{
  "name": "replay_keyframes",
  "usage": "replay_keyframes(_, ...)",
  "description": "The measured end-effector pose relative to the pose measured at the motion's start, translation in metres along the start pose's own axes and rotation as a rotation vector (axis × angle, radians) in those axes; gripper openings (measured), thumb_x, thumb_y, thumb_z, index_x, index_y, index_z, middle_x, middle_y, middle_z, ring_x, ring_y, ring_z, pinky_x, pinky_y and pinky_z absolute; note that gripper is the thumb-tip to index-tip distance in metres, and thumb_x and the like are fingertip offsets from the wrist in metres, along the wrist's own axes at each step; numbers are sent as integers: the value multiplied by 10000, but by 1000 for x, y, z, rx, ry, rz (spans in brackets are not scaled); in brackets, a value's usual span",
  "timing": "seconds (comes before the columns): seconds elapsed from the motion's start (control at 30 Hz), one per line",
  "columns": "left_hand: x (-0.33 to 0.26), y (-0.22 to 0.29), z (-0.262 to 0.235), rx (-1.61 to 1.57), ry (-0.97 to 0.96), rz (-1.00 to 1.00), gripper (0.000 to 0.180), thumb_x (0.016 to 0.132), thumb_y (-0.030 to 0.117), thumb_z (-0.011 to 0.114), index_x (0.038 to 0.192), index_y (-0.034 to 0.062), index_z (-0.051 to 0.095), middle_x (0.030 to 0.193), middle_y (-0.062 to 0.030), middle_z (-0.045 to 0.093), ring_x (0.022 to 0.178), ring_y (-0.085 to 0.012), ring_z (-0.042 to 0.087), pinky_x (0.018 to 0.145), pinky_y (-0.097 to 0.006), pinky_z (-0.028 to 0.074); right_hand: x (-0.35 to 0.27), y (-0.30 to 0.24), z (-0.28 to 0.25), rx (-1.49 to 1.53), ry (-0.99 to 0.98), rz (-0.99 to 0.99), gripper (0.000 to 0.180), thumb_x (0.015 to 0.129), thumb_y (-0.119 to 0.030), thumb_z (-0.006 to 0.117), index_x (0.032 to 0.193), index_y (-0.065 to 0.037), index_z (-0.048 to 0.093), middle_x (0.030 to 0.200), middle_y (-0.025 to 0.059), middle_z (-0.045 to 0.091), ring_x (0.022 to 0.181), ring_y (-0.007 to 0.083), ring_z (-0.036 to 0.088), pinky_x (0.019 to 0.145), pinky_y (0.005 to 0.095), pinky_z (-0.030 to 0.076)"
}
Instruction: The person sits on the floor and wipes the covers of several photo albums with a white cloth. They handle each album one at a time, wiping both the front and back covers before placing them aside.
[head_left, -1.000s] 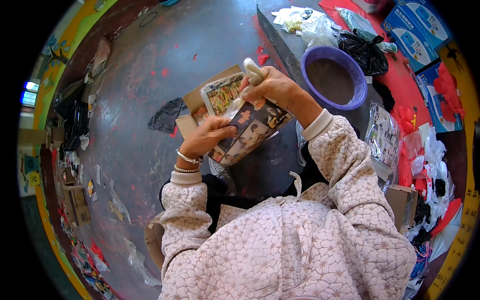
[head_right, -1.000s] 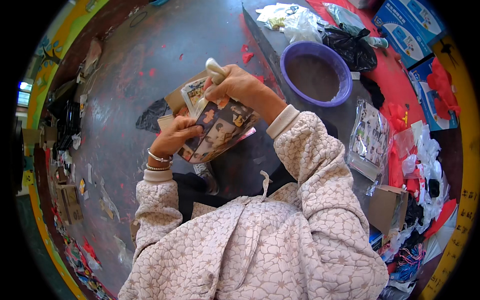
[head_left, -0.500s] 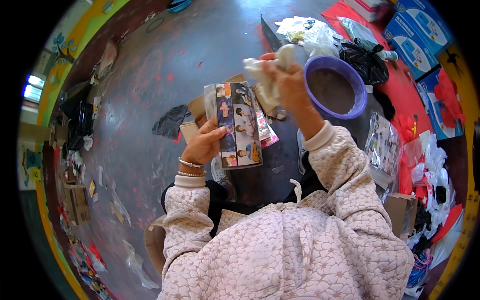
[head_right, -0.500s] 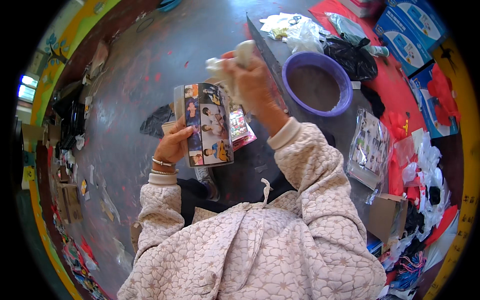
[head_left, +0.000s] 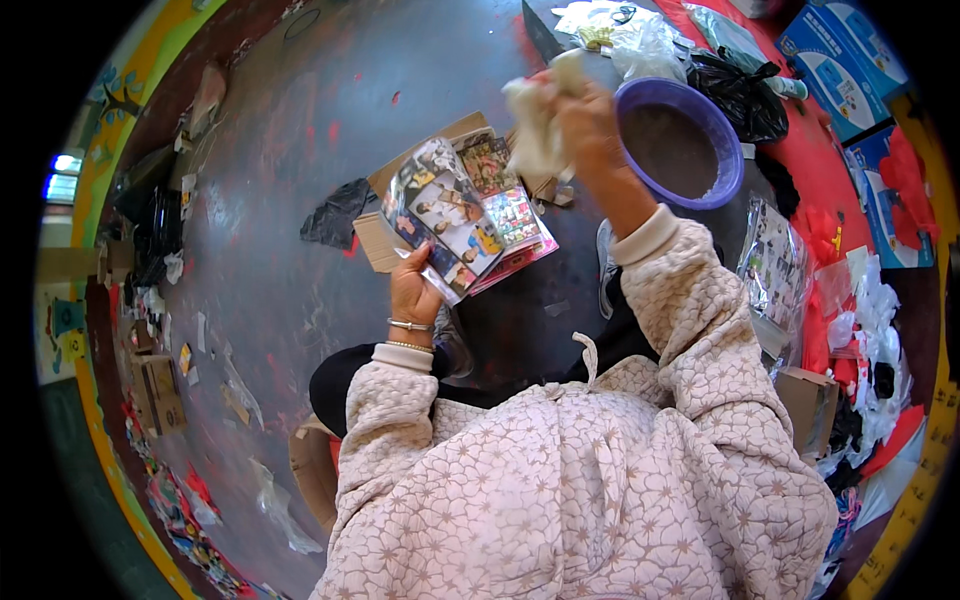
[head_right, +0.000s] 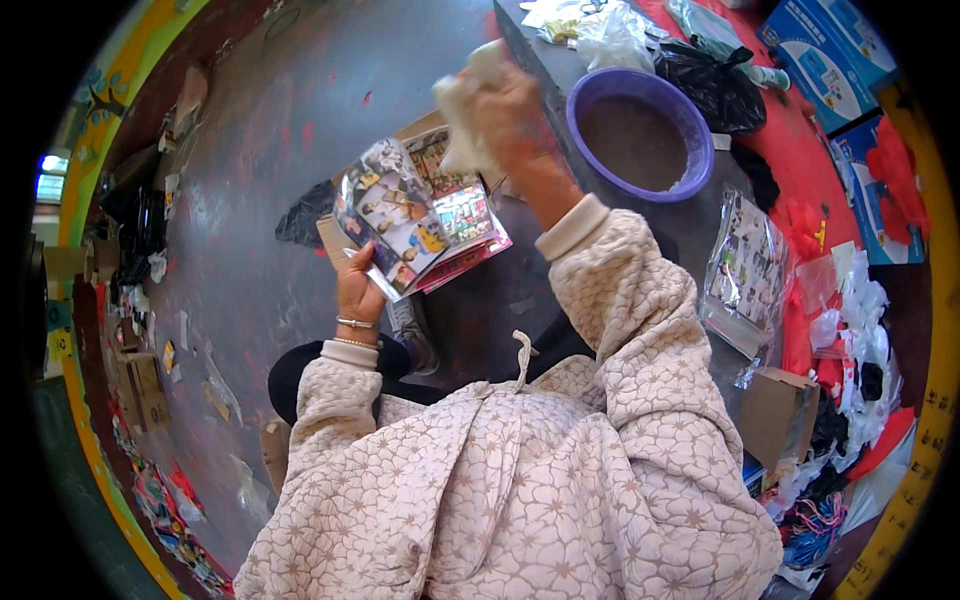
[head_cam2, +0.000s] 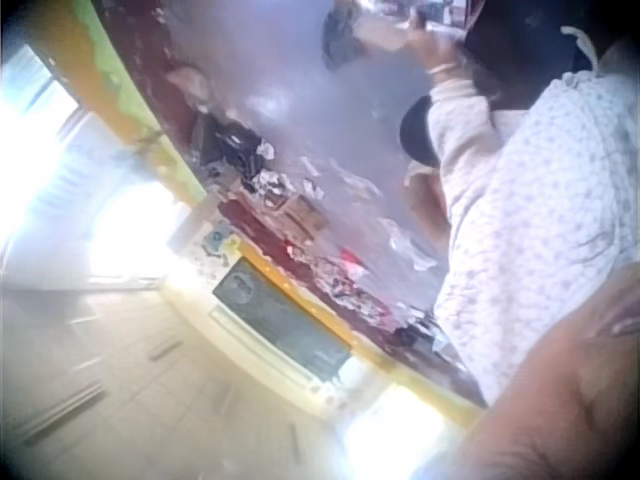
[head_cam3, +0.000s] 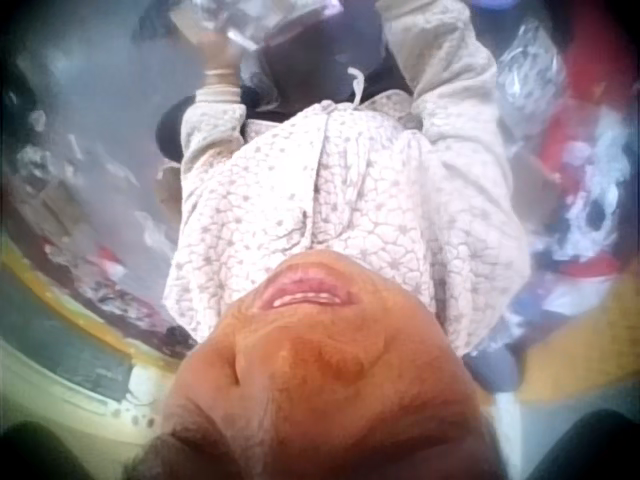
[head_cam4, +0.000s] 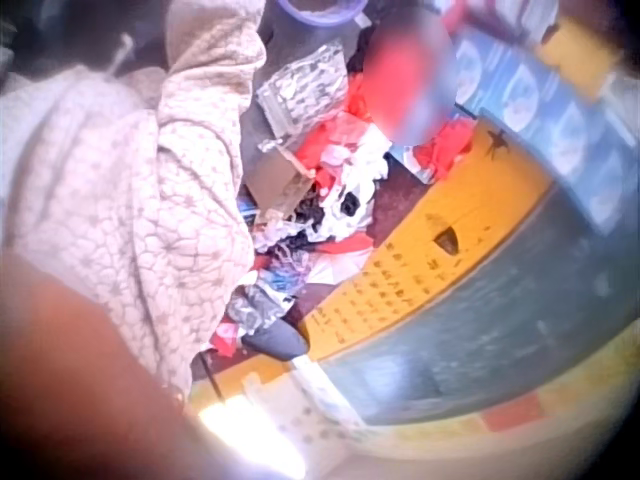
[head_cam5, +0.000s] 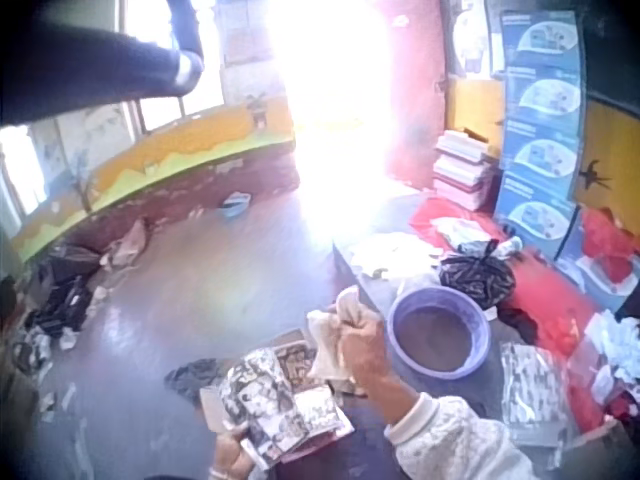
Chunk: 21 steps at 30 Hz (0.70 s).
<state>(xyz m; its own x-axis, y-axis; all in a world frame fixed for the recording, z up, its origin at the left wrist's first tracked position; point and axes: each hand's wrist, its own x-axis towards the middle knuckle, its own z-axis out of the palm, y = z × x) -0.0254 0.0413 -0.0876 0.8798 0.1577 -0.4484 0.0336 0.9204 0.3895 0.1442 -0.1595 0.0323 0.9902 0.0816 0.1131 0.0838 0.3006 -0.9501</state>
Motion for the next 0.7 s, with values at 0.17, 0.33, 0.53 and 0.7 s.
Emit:
replay_keyframes(0.17, 2, -44, -50, 91, 248, 84, 361, 873, -19, 339, 1234, -12, 357, 1194, -169, 462, 1097, -313, 452, 988, -475, 322, -1, 32, 8, -36, -20, 26, 98, 761, -132, 586, 817, -54, 599, 703, 24, 583, 629, 127, 556, 559, 280, 447)
replay_keyframes(0.33, -12, -51, -64, 48, 354, 4, 352, 884, -22, 306, 1232, 9, 352, 1178, -155, 458, 1077, -307, 469, 939, -459, 386, -79, 113, 52, -479, -511, -175, 208, 717, -82, 528, 921, -62, 566, 845, 160, 594, 796, 323, 570, 711, 368, 438)
replay_keyframes(0.53, -20, -55, -78, 162, 411, -20, 335, 868, -40, 330, 1192, 7, 397, 1134, -145, 485, 1010, -278, 505, 904, -404, 424, -145, 196, 33, -760, -925, 6, 213, 745, -188, 566, 922, -74, 532, 859, 183, 589, 828, 354, 559, 723, 408, 441)
replay_keyframes(0.7, -18, -52, -120, 601, 463, -88, 313, 854, -55, 358, 1165, -52, 393, 1110, -145, 490, 968, -270, 513, 885, -360, 429, -93, 229, -23, -1041, -734, -390, 505, 678, -322, 674, 1061, -34, 514, 951, 135, 588, 843, 308, 570, 763, 367, 454)
